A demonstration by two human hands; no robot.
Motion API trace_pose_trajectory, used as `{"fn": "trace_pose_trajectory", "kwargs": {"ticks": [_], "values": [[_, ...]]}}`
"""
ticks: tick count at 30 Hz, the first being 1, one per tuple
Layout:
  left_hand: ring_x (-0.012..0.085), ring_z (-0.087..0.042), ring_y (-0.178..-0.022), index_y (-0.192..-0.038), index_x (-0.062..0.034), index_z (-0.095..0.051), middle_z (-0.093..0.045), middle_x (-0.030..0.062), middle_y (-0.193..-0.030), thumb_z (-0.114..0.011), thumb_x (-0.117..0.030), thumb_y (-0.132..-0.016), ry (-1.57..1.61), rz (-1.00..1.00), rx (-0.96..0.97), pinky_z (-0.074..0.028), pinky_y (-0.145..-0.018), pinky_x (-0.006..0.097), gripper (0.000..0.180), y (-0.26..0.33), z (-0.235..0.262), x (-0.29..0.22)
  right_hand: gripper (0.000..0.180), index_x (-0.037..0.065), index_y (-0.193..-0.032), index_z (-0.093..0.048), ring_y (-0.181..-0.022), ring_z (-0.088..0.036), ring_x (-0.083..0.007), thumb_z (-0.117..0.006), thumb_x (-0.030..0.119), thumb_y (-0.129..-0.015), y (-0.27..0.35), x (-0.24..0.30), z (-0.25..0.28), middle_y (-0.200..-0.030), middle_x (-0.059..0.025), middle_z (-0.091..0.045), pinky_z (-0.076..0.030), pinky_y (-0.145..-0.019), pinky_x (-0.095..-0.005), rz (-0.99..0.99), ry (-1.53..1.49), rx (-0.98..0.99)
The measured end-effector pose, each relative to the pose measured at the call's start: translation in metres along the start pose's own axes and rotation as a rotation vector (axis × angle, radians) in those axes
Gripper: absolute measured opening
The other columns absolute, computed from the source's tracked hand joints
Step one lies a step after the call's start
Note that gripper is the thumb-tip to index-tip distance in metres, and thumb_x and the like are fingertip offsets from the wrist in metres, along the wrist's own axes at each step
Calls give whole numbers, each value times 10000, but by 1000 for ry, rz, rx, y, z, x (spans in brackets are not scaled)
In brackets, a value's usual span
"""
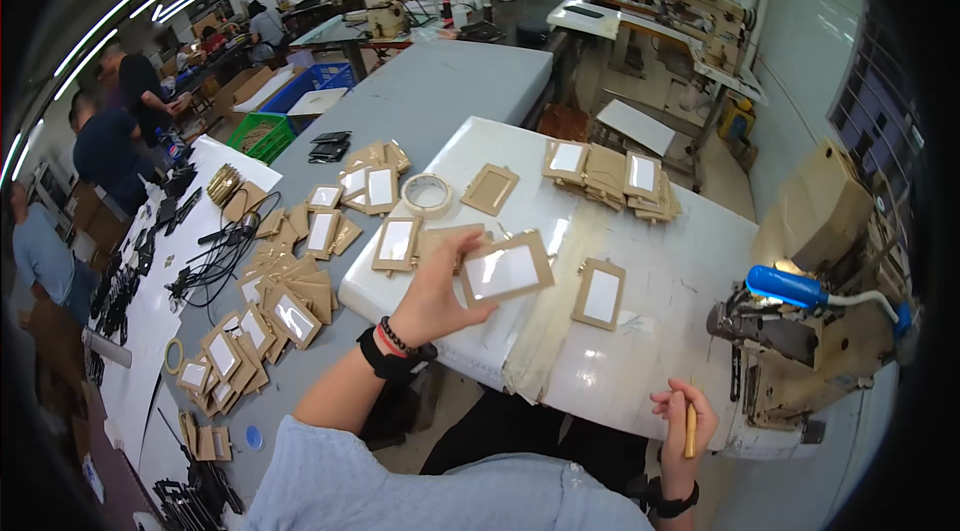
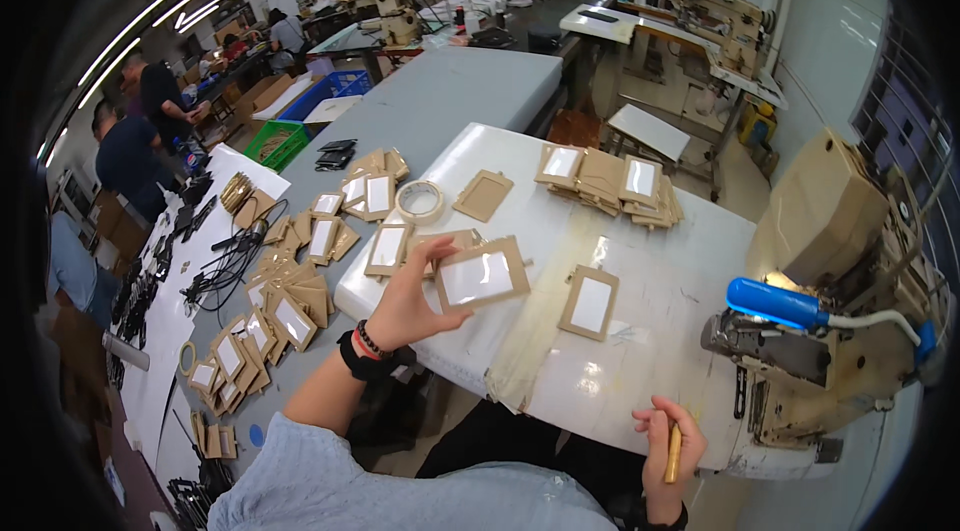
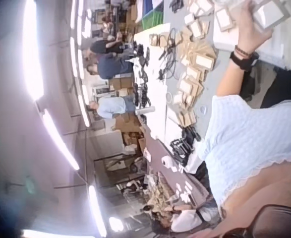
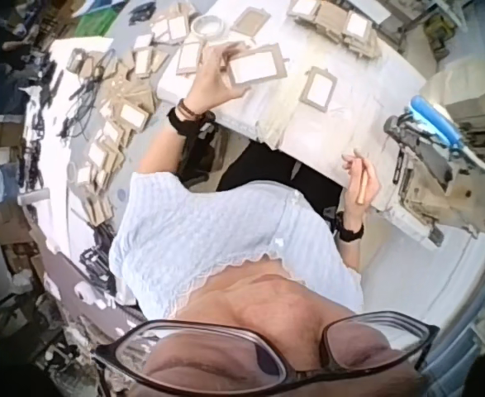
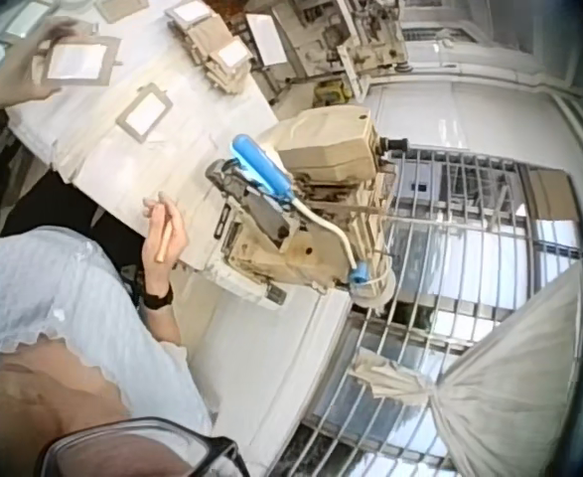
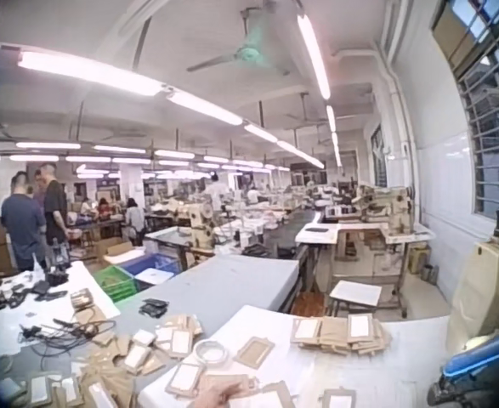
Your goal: The person assembles small cardboard card holders by inserting white cards into the slots. They use a wooden tool to press the cards firmly into place and then stack the finished units on the table.
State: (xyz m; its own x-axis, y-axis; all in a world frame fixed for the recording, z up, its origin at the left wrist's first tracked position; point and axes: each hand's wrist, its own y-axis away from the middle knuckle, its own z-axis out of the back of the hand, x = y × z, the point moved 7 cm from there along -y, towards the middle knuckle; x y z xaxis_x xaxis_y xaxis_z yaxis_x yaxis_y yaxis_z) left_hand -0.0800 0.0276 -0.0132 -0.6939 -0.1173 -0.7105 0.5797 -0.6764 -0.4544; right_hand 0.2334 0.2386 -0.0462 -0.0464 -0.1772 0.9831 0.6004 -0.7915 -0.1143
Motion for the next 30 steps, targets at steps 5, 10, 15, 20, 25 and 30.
{"fn": "trace_pose_trajectory", "kwargs": {"ticks": [5, 10, 15, 20, 25, 30], "values": [[304, -570, -1117, -1386, -22, -357, -592, 143, -1204, -840, -153, -620, -51, -160, 132, -428, -996, 393, 915, 18, -43, -55, 246, -70, -1123, -599, -838, -642, -150, -594, 45, -904, -8, 12, -31, -996, -145, -695, -495, -755, -253, 134, 28, 110], [303, -567, -1090, -1370, -22, -392, -598, 158, -1156, -839, -168, -621, -398, -16, -251, -435, -953, 356, 885, 3, 0, -6, 273, -86, -1139, -581, -909, -643, -168, -600, 30, -893, -3, 2, -18, -1020, -175, -686, -497, -820, -272, 83, 21, 58], [355, -267, -1408, -1432, -18, -324, -358, 233, -1459, -723, -440, -786, -522, 362, -1, -168, -1107, 601, 869, 7, -9, 85, 269, -97, -1140, -566, -906, -642, -182, -570, 44, -911, -1, -17, -2, -1030, -195, -674, -503, -828, -288, 13, 4, 16], [383, -386, -1317, -1377, 14, -383, -425, 239, -1400, -670, -405, -839, -550, 330, -302, -299, -1068, 543, 739, 10, 64, 113, 312, -94, -1161, -582, -914, -657, -208, -538, 154, -977, 5, 6, 2, -1040, -180, -681, -505, -815, -285, 153, 203, 49], [390, -637, -966, -1097, 72, -615, -665, 251, -993, -687, -278, -804, -642, 518, -381, -504, -884, 423, 462, -7, 163, 226, 324, -93, -1197, -565, -971, -657, -233, -549, 140, -973, 2, 3, 11, -1098, -207, -668, -499, -861, -301, 91, 185, 61], [393, -577, -1108, -1288, 66, -465, -575, 312, -1161, -733, -518, -734, -631, 761, -271, -482, -949, 426, 848, -48, 147, 292, 334, -103, -1190, -566, -989, -653, -244, -551, 151, -974, 6, 1, 11, -1109, -217, -659, -510, -868, -318, 83, 197, 50]]}}
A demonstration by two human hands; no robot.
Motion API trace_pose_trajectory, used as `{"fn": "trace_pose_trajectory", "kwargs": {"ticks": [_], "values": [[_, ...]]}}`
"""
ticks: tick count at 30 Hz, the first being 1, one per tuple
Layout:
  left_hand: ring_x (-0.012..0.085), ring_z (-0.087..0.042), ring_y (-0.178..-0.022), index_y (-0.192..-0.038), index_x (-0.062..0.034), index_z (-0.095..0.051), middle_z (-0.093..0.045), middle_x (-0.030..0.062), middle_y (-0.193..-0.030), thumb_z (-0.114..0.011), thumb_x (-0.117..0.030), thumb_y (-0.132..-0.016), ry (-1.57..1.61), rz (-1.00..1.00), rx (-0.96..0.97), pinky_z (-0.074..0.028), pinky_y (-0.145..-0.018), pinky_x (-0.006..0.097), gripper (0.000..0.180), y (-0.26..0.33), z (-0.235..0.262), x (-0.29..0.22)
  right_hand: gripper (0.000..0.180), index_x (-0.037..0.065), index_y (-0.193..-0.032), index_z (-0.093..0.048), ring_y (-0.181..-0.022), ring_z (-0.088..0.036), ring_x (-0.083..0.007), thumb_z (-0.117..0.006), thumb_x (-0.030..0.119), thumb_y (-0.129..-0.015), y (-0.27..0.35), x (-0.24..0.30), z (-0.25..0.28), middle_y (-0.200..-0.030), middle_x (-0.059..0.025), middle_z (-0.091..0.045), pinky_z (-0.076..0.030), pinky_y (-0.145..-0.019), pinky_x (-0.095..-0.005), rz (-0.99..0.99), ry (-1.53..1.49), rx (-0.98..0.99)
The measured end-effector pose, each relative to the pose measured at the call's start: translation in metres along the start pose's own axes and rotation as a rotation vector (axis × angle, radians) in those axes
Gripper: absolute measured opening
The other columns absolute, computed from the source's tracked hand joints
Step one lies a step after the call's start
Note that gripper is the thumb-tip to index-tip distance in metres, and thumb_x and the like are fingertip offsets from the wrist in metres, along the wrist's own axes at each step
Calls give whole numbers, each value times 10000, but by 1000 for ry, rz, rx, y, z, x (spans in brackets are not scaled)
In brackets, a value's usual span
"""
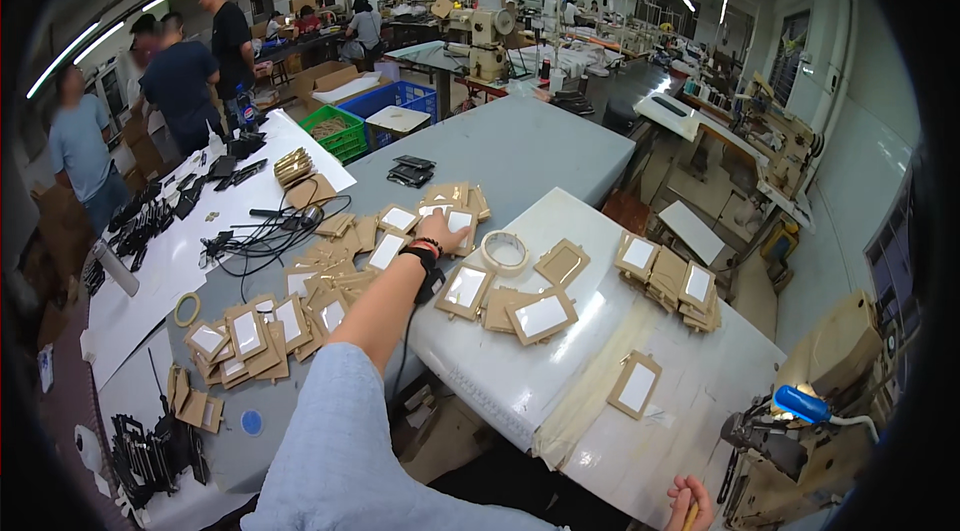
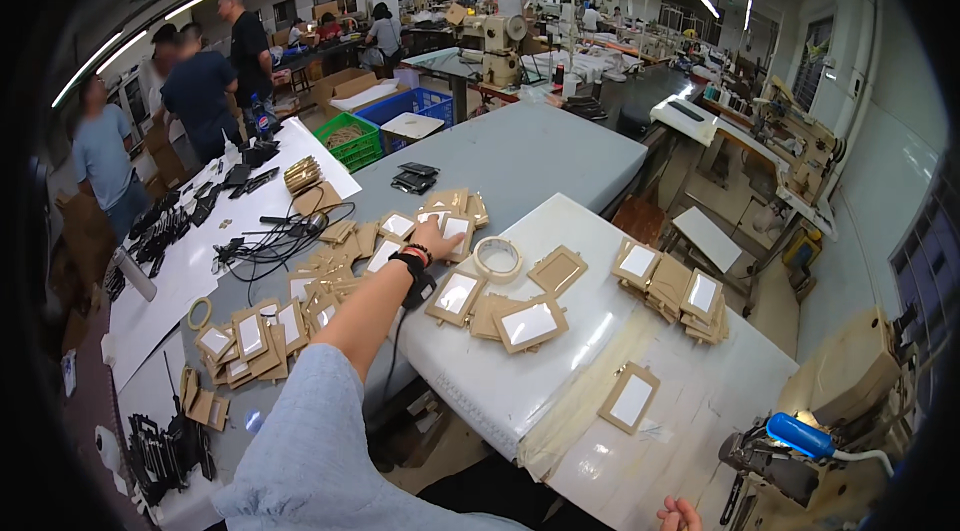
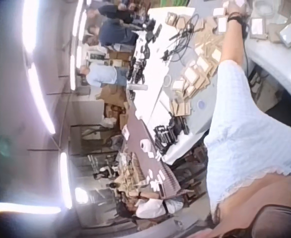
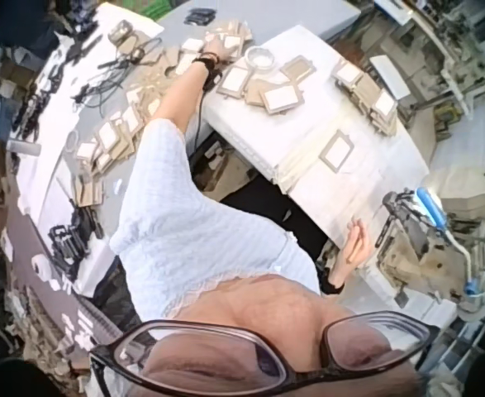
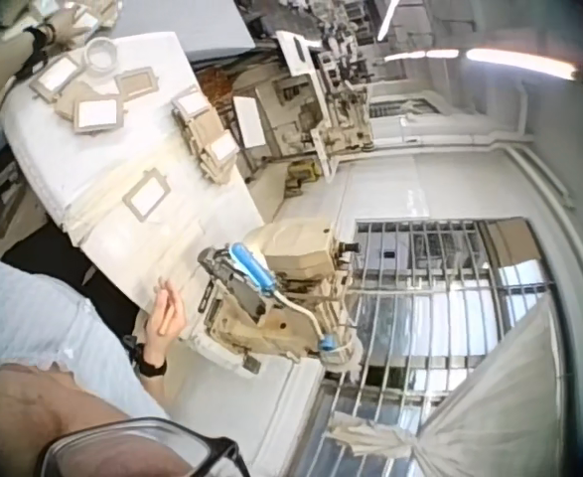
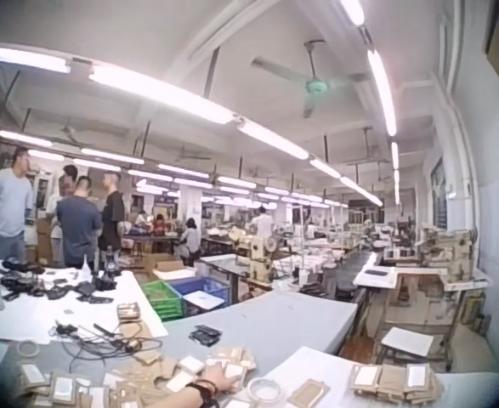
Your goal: The person assembles small cardboard card holders by inserting white cards into the slots. They use a wooden tool to press the cards firmly into place and then stack the finished units on the table.
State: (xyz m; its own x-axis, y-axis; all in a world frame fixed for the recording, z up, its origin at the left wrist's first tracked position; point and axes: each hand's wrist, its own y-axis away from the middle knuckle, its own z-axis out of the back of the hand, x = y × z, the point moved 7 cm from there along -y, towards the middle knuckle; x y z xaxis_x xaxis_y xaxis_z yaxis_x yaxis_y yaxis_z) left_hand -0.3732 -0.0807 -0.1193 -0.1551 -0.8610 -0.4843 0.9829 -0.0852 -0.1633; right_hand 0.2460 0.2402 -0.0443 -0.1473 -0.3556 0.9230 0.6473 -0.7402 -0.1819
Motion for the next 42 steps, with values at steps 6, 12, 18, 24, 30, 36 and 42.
{"fn": "trace_pose_trajectory", "kwargs": {"ticks": [6, 12, 18, 24, 30, 36, 42], "values": [[426, -469, -1232, -1387, 36, -333, -344, 292, -1391, -804, -591, -578, -223, 85, 197, -445, -1016, 429, 1127, -3, -15, -38, 357, -120, -1204, -549, -1010, -649, -260, -552, 154, -973, 10, -5, 2, -1122, -231, -646, -510, -888, -325, -63, 9, -5], [332, -549, -1161, -1331, 6, -446, -478, 227, -1294, -780, -491, -616, -20, 148, 89, -478, -968, 380, 933, -8, 29, 8, 344, -108, -1207, -553, -1015, -649, -256, -555, 143, -972, 5, -4, -1, -1115, -222, -654, -508, -887, -318, -46, 16, 15], [315, -595, -1100, -1394, 28, -372, -489, 242, -1340, -438, -373, -938, 1755, 55, 837, -520, -912, 399, 611, 136, 104, -61, 283, -84, -1111, -612, -895, -653, -202, -538, 157, -982, -3, 12, -19, -1007, -166, -685, -507, -798, -290, -8, -87, 48], [384, -541, -1176, -1490, -34, -224, -327, 289, -1452, -336, -400, -972, 2060, 163, 1486, -535, -884, 503, 644, 303, 72, -164, 292, -85, -1157, -566, -909, -646, -210, -577, 0, -878, -15, 26, -62, -1060, -183, -675, -495, -847, -310, 77, -306, 159], [393, -588, -1076, -1477, -40, -269, -364, 295, -1419, -284, -384, -989, 1858, 392, 1973, -570, -786, 479, 597, 397, 25, -235, 417, -13, -1158, -606, -1013, -617, -298, -718, 1, -757, -14, 65, -54, -1189, -206, -637, -474, -895, -359, 437, 74, 113], [477, -593, -1046, -1443, 2, -303, -490, 294, -1301, -259, -399, -997, 1581, 542, 2177, -587, -732, 502, 601, 444, -7, -251, 480, 33, -1142, -633, -1060, -613, -335, -766, -4, -682, 3, 53, -30, -1221, -174, -634, -486, -905, -372, 630, 258, 78], [456, -631, -982, -1406, 23, -368, -520, 278, -1272, -263, -459, -998, 1445, 549, 2137, -601, -677, 483, 640, 447, -9, -250, 406, 33, -1063, -674, -951, -658, -310, -750, -34, -670, 9, 44, -29, -1134, -159, -673, -526, -811, -328, 687, 239, 66]]}}
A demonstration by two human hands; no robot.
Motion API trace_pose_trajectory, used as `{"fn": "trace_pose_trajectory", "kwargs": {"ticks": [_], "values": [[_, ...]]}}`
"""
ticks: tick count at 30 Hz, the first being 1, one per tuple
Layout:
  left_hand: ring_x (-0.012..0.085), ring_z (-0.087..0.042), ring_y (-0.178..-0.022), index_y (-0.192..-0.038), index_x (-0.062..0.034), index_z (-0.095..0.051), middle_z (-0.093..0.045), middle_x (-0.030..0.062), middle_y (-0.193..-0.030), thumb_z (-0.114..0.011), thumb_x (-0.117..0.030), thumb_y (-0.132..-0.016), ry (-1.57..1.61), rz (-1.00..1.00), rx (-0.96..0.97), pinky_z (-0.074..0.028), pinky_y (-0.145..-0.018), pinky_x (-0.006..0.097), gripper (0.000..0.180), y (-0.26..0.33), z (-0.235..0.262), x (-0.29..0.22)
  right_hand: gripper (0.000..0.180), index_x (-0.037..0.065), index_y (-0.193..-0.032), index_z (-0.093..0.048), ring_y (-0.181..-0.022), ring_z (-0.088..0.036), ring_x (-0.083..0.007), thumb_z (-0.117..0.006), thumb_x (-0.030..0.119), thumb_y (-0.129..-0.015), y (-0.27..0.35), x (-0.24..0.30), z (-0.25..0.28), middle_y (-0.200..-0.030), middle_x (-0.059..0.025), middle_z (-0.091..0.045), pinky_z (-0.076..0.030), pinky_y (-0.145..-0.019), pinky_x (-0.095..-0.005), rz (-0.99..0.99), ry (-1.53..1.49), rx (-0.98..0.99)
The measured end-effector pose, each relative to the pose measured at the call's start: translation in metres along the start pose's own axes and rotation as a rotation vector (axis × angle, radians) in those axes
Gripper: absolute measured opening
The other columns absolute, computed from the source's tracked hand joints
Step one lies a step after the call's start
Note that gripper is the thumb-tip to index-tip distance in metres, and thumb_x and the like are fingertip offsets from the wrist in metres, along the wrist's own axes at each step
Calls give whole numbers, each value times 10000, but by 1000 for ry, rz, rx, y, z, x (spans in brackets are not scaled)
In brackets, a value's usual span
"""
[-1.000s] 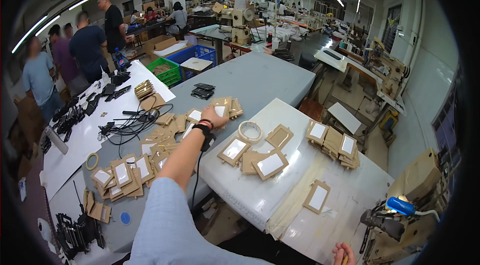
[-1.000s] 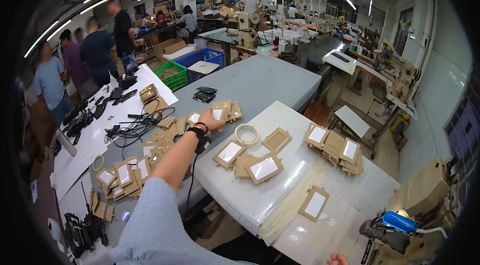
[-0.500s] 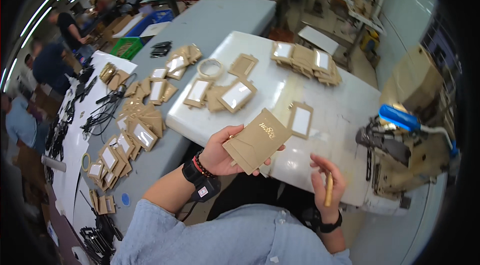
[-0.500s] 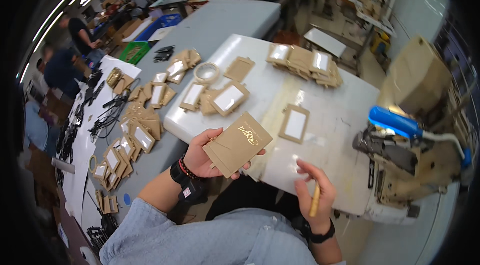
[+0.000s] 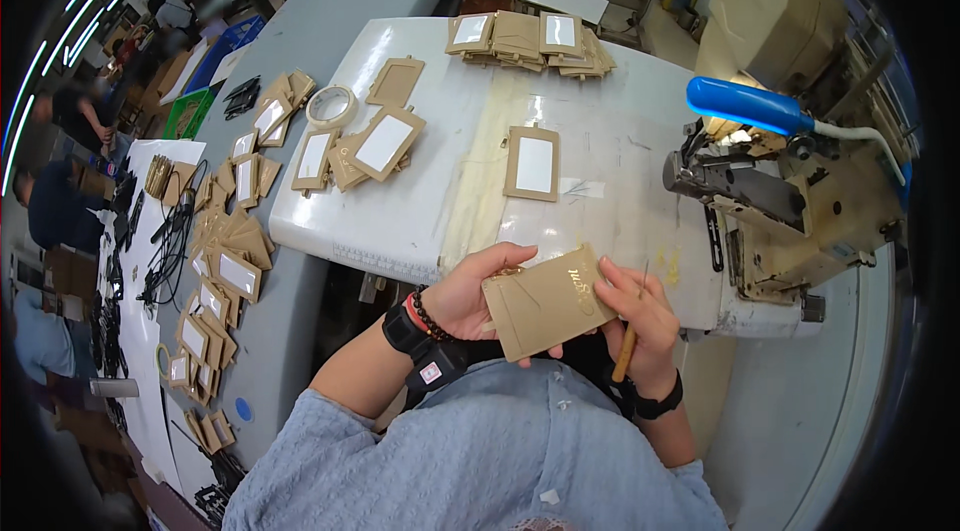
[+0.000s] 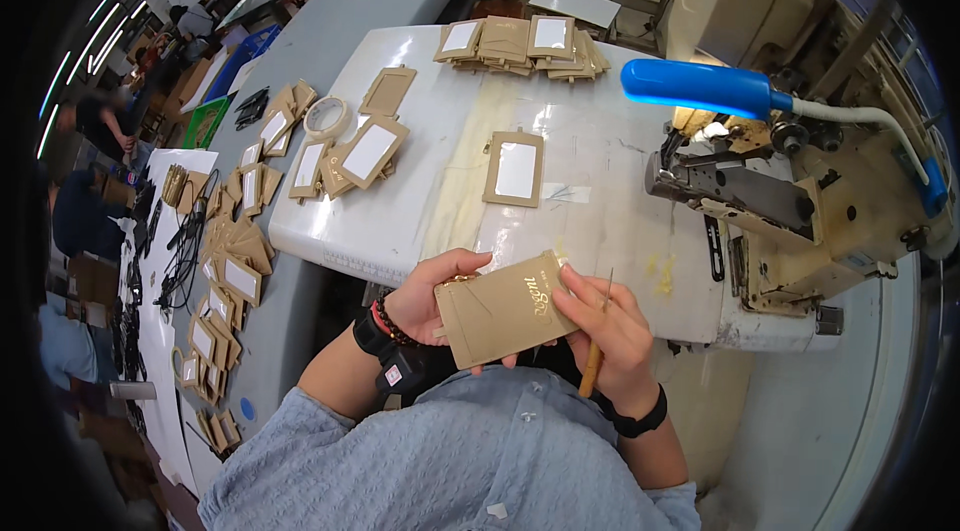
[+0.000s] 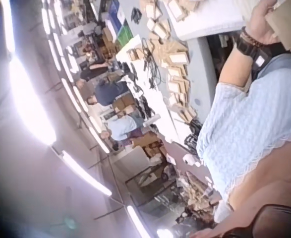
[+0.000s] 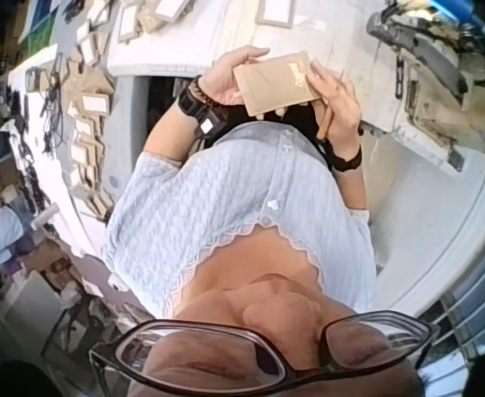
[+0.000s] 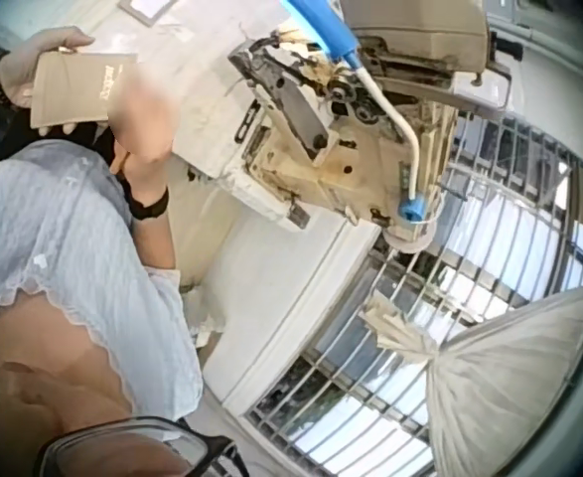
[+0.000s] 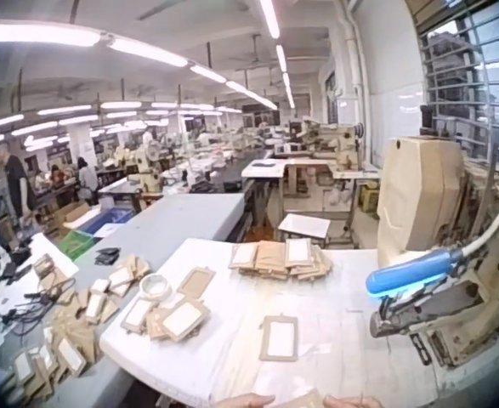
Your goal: The person assembles small cardboard card holders by inserting white cards into the slots. They use a wooden tool to press the cards firmly into place and then stack the finished units on the table.
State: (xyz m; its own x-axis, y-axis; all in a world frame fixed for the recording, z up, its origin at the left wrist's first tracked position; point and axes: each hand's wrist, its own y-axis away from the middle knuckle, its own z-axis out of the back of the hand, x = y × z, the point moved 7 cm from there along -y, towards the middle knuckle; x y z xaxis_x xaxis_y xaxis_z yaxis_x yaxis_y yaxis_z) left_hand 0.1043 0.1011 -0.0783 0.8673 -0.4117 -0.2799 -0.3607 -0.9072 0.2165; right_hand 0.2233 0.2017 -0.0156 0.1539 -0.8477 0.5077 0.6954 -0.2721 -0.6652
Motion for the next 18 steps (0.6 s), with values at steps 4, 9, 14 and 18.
{"fn": "trace_pose_trajectory", "kwargs": {"ticks": [4, 9, 14, 18], "values": [[400, -613, -1052, -1347, 77, -438, -551, 276, -1233, -198, -515, -1002, -103, -88, 134, -583, -759, 448, 726, 7, 15, -10, 287, 7, -1035, -671, -823, -668, -250, -716, -27, -754, -7, -3, -3, -954, -123, -703, -538, -733, -296, -64, -64, 4], [331, -577, -1141, -1359, 77, -426, -564, 221, -1249, -149, -516, -1022, -476, -460, -373, -495, -947, 414, 737, 28, 27, -32, 209, -51, -920, -645, -706, -596, -64, -673, 155, -906, 8, -39, -8, -763, -48, -669, -487, -640, -216, -787, -586, 66], [247, -621, -1085, -1355, 61, -451, -609, 175, -1201, -441, -275, -1027, -706, -542, -448, -535, -909, 349, 469, 41, 19, -37, 200, -40, -922, -654, -676, -579, -56, -668, 159, -910, 10, -47, -15, -743, -29, -653, -465, -621, -198, -822, -658, 225], [230, -654, -1021, -1334, 62, -479, -637, 163, -1158, -490, -167, -1007, -698, -535, -444, -555, -872, 327, 399, 39, 15, -38, 204, -44, -913, -656, -678, -582, -55, -666, 160, -911, 11, -44, -18, -748, -32, -656, -467, -622, -199, -825, -657, 212]]}}
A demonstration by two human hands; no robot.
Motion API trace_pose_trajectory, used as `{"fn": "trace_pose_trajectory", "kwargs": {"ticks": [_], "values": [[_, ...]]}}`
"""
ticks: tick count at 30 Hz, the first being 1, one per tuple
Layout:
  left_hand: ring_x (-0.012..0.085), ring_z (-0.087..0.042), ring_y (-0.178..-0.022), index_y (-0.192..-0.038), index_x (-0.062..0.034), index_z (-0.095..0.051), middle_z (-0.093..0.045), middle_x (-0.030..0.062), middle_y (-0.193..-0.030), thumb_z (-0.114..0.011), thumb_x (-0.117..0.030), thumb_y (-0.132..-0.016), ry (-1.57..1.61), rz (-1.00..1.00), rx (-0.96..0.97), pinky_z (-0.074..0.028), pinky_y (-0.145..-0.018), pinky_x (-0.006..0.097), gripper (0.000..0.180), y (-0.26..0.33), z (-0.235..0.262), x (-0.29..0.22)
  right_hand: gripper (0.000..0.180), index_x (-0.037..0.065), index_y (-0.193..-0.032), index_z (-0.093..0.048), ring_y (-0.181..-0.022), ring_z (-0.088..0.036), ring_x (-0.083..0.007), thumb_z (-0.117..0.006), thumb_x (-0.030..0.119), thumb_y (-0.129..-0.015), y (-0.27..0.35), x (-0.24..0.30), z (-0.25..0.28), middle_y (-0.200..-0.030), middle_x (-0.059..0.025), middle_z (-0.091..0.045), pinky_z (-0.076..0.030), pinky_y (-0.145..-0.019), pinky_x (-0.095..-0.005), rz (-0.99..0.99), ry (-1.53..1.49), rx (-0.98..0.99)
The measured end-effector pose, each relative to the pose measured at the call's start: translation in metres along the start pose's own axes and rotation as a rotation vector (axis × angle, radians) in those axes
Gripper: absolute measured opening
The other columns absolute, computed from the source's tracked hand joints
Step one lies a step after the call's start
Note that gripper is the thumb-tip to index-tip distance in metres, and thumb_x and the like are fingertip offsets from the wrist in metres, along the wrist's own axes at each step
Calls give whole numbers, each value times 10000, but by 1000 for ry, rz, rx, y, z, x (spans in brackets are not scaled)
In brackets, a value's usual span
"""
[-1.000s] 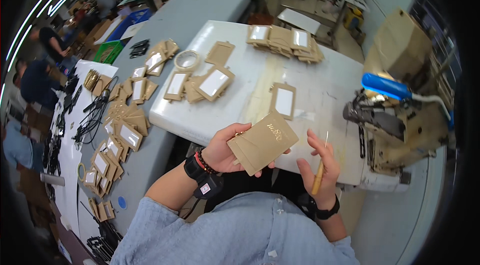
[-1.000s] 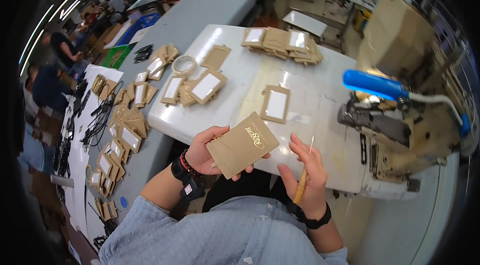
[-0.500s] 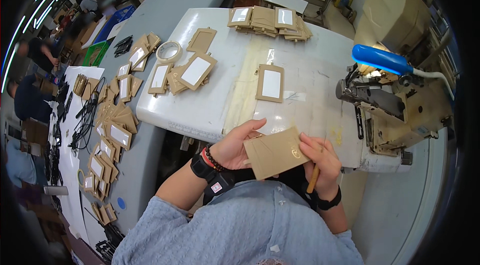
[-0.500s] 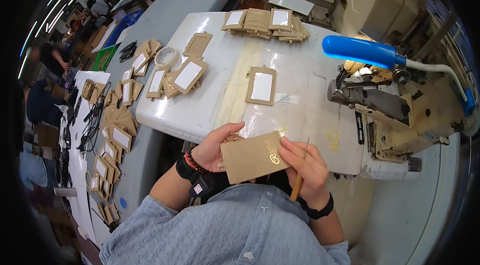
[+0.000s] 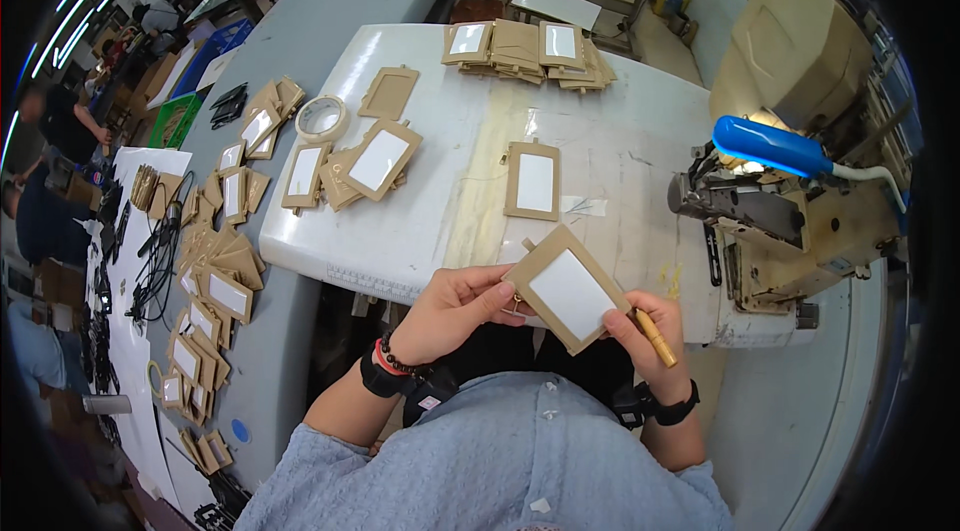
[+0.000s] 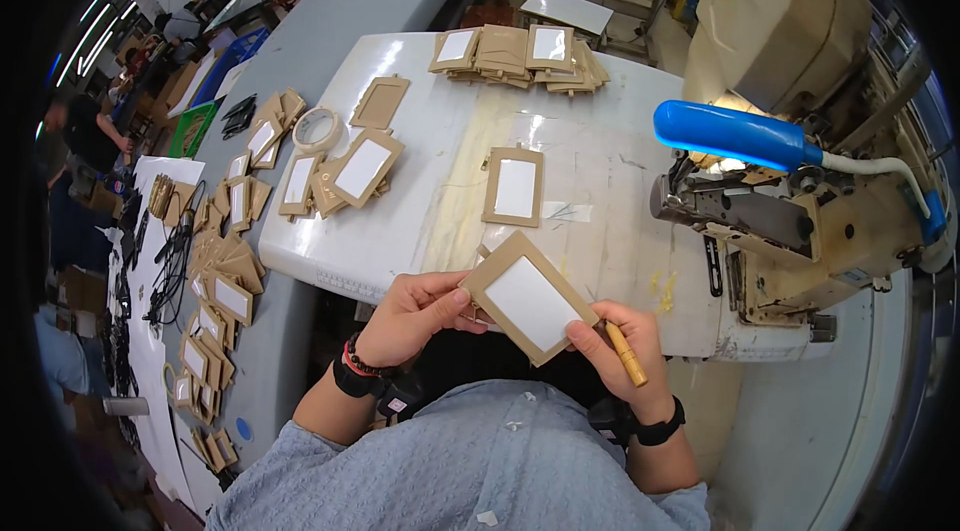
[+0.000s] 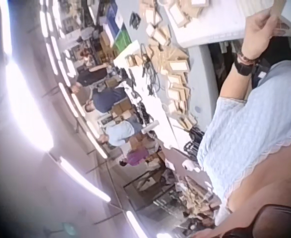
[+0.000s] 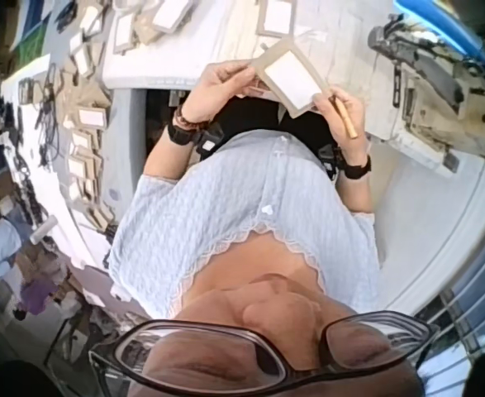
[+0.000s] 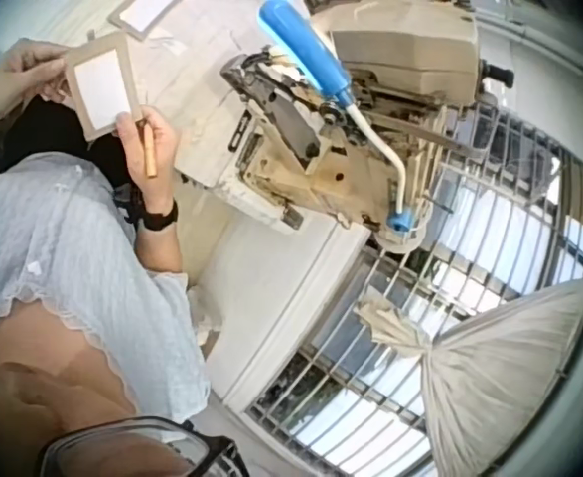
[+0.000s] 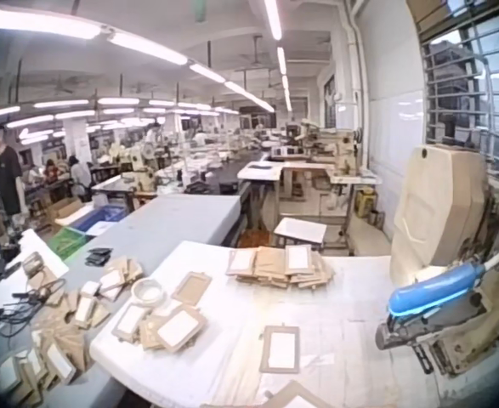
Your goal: The person assembles small cardboard card holders by inserting white cards into the slots. They use a wooden tool to press the cards firmly into place and then stack the finished units on the table.
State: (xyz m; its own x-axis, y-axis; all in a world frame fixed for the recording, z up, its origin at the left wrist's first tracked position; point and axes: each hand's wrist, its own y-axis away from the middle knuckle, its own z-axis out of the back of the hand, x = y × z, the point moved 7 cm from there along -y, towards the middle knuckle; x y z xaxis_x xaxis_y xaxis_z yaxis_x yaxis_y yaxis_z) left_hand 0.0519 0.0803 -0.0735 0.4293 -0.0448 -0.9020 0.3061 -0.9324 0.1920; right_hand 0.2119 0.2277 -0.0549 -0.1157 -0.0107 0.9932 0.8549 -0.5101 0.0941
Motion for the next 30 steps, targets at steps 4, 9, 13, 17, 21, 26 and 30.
{"fn": "trace_pose_trajectory", "kwargs": {"ticks": [4, 9, 13, 17, 21, 26, 30], "values": [[219, -649, -1037, -1352, 35, -474, -645, 142, -1144, -453, -195, -1024, -30, -23, 31, -547, -868, 314, 400, -1, -4, -1, 199, -51, -941, -658, -680, -591, -61, -664, 146, -910, 3, -7, 4, -752, -38, -662, -473, -628, -199, -15, -7, -20], [221, -644, -1053, -1382, 20, -441, -641, 131, -1158, -442, -198, -1029, 16, -42, 67, -542, -871, 306, 415, -1, -5, 3, 213, -63, -996, -654, -682, -596, -65, -654, 133, -914, 4, -8, 6, -749, -39, -664, -480, -633, -201, -19, -65, -57], [224, -645, -1055, -1376, 28, -443, -639, 131, -1160, -457, -198, -1023, -2, -26, 36, -545, -871, 305, 419, -1, -5, -4, 284, -80, -1070, -642, -701, -604, -82, -620, 174, -943, 4, -7, 2, -794, -59, -668, -497, -649, -217, -8, -62, -63], [214, -651, -1039, -1351, 53, -459, -644, 132, -1143, -471, -175, -1016, 55, 32, -14, -555, -859, 299, 405, -2, 4, 3, 406, -91, -1158, -611, -744, -618, -118, -545, 272, -988, -1, -3, -6, -857, -91, -670, -521, -692, -248, 63, -137, -37], [210, -667, -984, -1319, 78, -479, -657, 153, -1097, -471, -155, -1013, 138, 10, -44, -570, -832, 295, 385, -1, 9, 4, 478, -104, -1188, -590, -777, -628, -143, -494, 328, -1007, -4, 1, -8, -888, -106, -672, -535, -737, -274, 96, -159, -9], [189, -663, -980, -1318, 71, -488, -650, 138, -1118, -476, -152, -1012, 160, -4, -32, -569, -835, 293, 379, -1, 12, 2, 475, -106, -1194, -584, -783, -635, -147, -508, 321, -1002, -5, 3, -8, -911, -117, -677, -543, -750, -284, 92, -182, -17], [190, -666, -969, -1320, 74, -483, -648, 142, -1122, -477, -141, -1010, 178, -9, -23, -571, -836, 293, 378, -1, 12, 1, 483, -105, -1195, -584, -788, -640, -147, -520, 330, -995, -4, 7, -8, -924, -121, -678, -544, -752, -284, 84, -160, -14]]}}
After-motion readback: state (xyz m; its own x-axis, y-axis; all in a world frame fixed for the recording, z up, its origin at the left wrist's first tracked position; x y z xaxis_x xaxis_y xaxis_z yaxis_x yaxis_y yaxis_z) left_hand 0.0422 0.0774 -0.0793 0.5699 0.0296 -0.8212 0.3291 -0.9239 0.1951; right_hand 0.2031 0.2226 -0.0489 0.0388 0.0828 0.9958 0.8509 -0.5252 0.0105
